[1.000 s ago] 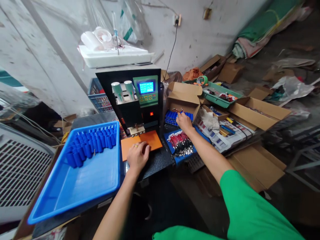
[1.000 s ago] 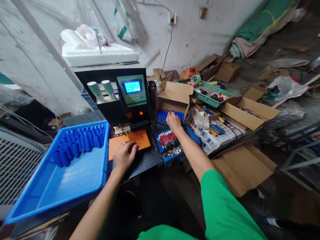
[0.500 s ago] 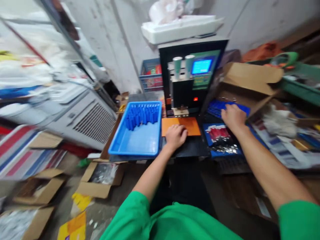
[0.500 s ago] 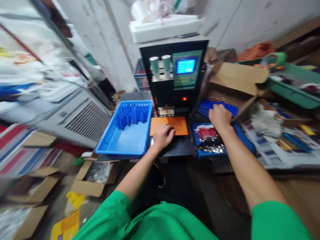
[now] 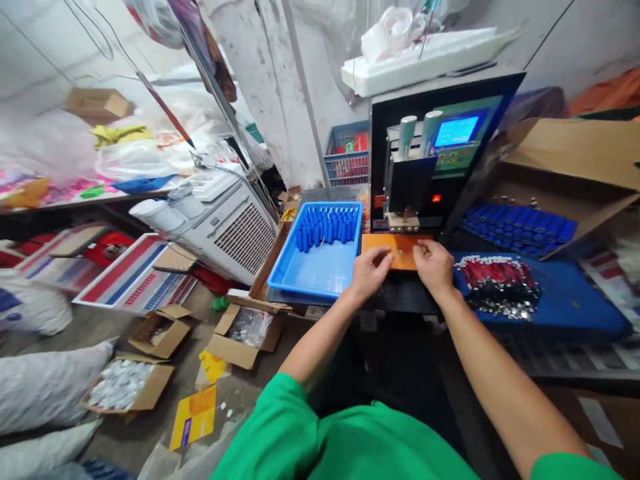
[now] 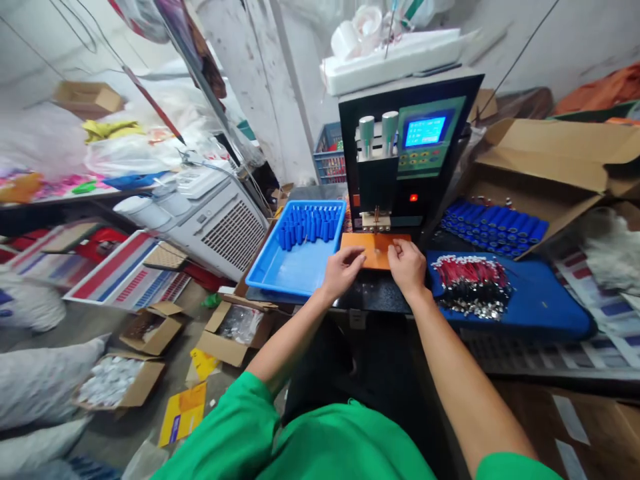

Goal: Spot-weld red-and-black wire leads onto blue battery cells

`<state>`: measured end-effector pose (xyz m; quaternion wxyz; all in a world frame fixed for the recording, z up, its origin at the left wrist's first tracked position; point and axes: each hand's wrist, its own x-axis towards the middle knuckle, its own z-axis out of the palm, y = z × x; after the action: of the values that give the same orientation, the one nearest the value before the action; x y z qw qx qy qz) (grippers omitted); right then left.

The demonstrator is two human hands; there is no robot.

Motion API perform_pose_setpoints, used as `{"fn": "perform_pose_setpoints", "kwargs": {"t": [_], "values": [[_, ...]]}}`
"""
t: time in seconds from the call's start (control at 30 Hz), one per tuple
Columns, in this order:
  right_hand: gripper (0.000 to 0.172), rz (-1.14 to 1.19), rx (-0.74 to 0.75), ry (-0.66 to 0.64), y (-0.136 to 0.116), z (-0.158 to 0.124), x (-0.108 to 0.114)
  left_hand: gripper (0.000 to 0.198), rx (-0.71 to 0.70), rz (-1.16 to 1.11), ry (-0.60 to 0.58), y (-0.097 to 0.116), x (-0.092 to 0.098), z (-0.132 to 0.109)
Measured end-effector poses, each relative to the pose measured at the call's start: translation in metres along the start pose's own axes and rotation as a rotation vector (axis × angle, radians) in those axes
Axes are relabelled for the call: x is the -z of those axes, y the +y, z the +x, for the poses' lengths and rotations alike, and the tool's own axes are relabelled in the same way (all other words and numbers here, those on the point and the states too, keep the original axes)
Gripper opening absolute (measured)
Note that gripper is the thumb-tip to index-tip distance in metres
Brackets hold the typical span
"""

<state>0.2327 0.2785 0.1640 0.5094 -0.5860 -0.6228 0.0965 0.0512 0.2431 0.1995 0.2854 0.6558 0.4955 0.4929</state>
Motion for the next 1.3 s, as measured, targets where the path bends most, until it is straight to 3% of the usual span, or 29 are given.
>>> {"fn": "perform_pose_setpoints", "kwargs": {"t": [0.07, 0.17, 0.27, 0.37, 0.5, 0.67, 0.87, 1.07, 1.17, 1.3], "values": [[0.034, -0.054, 0.027, 0.012, 0.002, -0.003, -0.003, 0.017, 0.062, 0.127, 0.053, -0.002, 0.04, 0.003], [0.033, -0.136, 0.038, 0.008, 0.003, -0.006, -0.003, 0.014, 0.191, 0.498, 0.107, -0.015, 0.104, 0.022], [0.033, -0.199, 0.032, -0.004, -0.001, -0.009, -0.002, 0.015, 0.399, 0.822, 0.05, -0.036, 0.142, 0.044], [0.033, -0.21, 0.043, -0.015, -0.005, -0.009, -0.003, 0.021, 0.455, 0.953, -0.042, -0.056, 0.149, 0.061], [0.035, -0.211, 0.054, -0.022, -0.007, -0.009, -0.002, 0.024, 0.474, 0.993, -0.064, -0.071, 0.137, 0.077], [0.035, -0.23, 0.045, -0.028, -0.008, -0.008, -0.001, 0.023, 0.536, 0.986, -0.005, -0.077, 0.126, 0.088], [0.034, -0.239, 0.06, -0.008, -0.007, -0.009, -0.003, 0.021, 0.535, 0.909, 0.05, -0.082, 0.126, 0.086], [0.033, -0.248, 0.083, 0.026, -0.005, -0.009, -0.003, 0.007, 0.495, 0.737, 0.102, -0.076, 0.123, 0.082], [0.031, -0.252, 0.109, 0.046, -0.001, -0.012, -0.002, 0.007, 0.311, 0.559, 0.213, -0.067, 0.143, 0.085], [0.029, -0.265, 0.163, 0.077, 0.007, -0.014, -0.001, 0.008, 0.122, 0.335, 0.498, -0.065, 0.214, 0.085]]}}
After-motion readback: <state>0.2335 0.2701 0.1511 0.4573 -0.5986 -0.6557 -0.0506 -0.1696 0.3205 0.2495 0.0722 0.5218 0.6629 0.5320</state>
